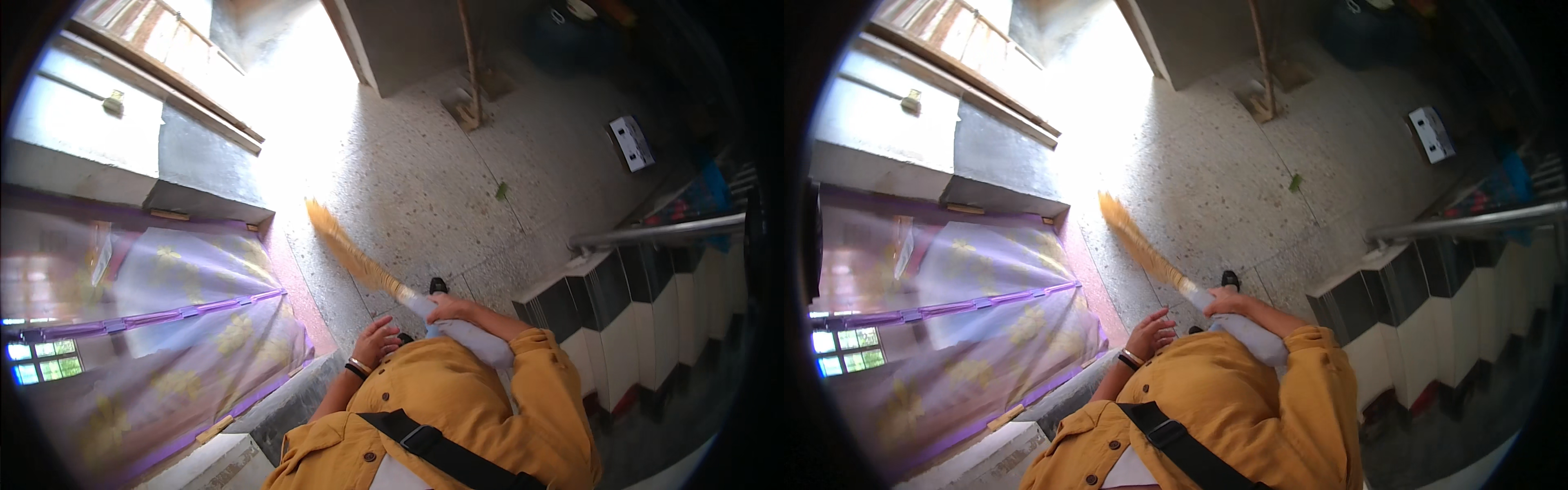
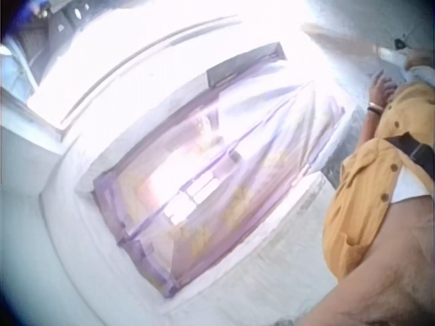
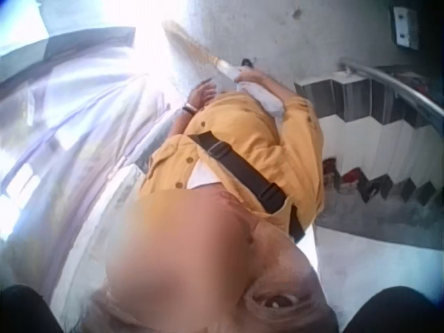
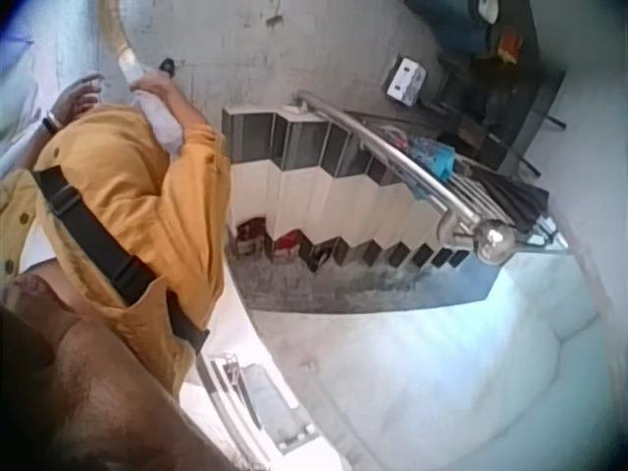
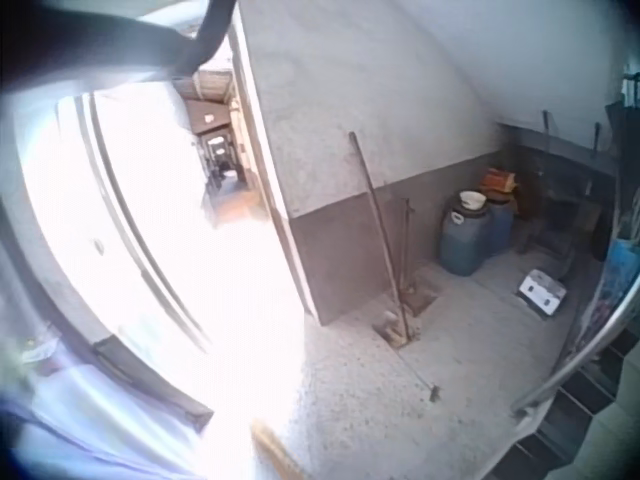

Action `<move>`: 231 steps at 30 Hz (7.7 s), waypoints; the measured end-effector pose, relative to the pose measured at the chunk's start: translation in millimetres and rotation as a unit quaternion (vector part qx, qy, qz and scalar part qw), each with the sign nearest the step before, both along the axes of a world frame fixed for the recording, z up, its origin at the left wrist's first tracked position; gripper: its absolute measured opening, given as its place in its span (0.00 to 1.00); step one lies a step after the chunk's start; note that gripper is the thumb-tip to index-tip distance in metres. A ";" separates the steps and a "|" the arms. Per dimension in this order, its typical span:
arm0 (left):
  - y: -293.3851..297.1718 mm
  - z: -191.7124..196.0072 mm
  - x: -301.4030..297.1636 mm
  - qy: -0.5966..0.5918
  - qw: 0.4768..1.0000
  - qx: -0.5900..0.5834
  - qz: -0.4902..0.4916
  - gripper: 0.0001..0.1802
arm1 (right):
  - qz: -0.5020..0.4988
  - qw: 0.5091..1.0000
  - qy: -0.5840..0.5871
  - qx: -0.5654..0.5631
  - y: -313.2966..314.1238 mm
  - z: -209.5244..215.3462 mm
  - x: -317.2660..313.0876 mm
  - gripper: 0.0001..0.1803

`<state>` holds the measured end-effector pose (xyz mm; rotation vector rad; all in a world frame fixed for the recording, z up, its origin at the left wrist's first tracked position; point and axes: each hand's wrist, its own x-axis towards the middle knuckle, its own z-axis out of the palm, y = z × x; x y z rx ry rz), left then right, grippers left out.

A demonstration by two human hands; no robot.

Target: The person sweeps the floor with a broom in a tiled hallway and a bedroom. They move a wooden chair to sweep underneath it and later open a wardrobe to retrieve a remote control before continuing to sweep.

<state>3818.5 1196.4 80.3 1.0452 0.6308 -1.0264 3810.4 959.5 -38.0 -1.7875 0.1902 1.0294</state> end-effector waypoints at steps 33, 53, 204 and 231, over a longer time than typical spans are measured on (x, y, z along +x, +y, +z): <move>-113.2 21.4 72.2 -0.041 0.990 0.034 -0.128 0.18 | -0.345 0.912 0.043 -0.218 -287.2 15.3 -41.1 0.46; -207.8 -7.3 295.6 -0.090 0.897 -0.106 -0.421 0.26 | -0.748 0.658 0.023 0.089 -188.0 122.3 82.4 0.16; -443.9 23.5 536.6 -0.001 0.962 -0.131 -0.240 0.23 | -0.295 0.914 0.169 -0.220 -469.7 129.0 213.7 0.46; -458.6 19.4 527.1 0.024 0.943 -0.129 -0.306 0.20 | -0.207 0.885 0.231 -0.348 -418.7 185.3 241.7 0.46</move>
